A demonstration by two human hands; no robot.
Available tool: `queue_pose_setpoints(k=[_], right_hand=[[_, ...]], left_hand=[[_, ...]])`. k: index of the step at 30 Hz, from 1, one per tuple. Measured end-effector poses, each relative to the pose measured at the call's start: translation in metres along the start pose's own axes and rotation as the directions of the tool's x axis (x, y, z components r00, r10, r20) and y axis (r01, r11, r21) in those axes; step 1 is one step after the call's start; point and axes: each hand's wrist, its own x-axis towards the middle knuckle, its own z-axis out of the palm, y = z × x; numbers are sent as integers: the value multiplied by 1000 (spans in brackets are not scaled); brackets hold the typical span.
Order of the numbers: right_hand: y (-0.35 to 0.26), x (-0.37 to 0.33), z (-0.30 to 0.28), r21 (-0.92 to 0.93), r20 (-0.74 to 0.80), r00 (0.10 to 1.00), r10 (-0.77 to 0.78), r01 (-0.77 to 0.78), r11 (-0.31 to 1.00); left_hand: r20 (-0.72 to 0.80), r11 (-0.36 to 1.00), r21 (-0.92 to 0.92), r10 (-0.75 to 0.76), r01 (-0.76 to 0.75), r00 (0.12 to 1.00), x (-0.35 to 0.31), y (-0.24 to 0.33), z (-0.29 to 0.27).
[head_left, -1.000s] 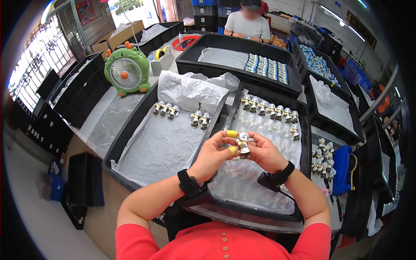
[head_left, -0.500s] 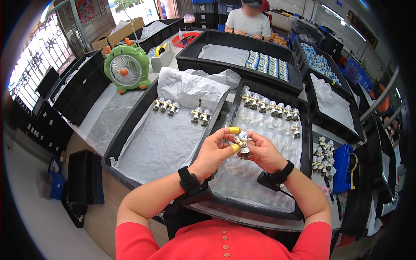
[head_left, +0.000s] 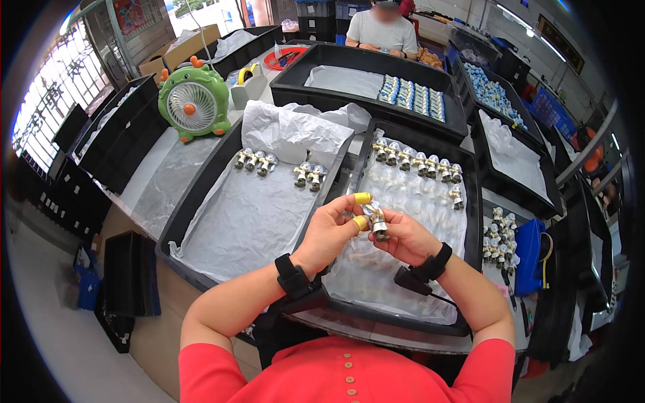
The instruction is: The person assembles small metal valve components by hand, picking up parts from a tray and screwing them together. They use a red-handled screwdriver to tighten the assembly and place the finished units into a black tray lined with white paper. The process is repeated for multiple units.
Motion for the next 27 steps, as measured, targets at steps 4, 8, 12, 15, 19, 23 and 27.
queue_pose_setpoints(k=[4,8,12,15,19,23,27], right_hand=[[-3,-2,3,3,-7,1000,-10,11,1000],[-3,-3,3,-1,-20,1000,-21,21,1000],[-4,-4,7,-28,-65,996,-64,62,998],[-6,-4,14,-49,-100,989,-108,104,993],[-4,-3,12,-77,-192,965,-181,169,983],[-9,-5,11,-60,-263,945,-195,185,981],[-8,-5,13,-112,-282,928,-243,220,969]], left_hand=[[7,1000,20,-5,4,1000,-1,5,1],[15,1000,-1,17,-17,1000,-2,5,1],[18,999,-36,11,-10,1000,-2,9,4],[23,997,-74,13,-11,1000,-3,9,4],[8,998,-65,-17,17,1000,-2,10,2],[23,995,-101,-18,20,1000,-3,9,2],[10,997,-64,-38,39,999,-3,11,2]])
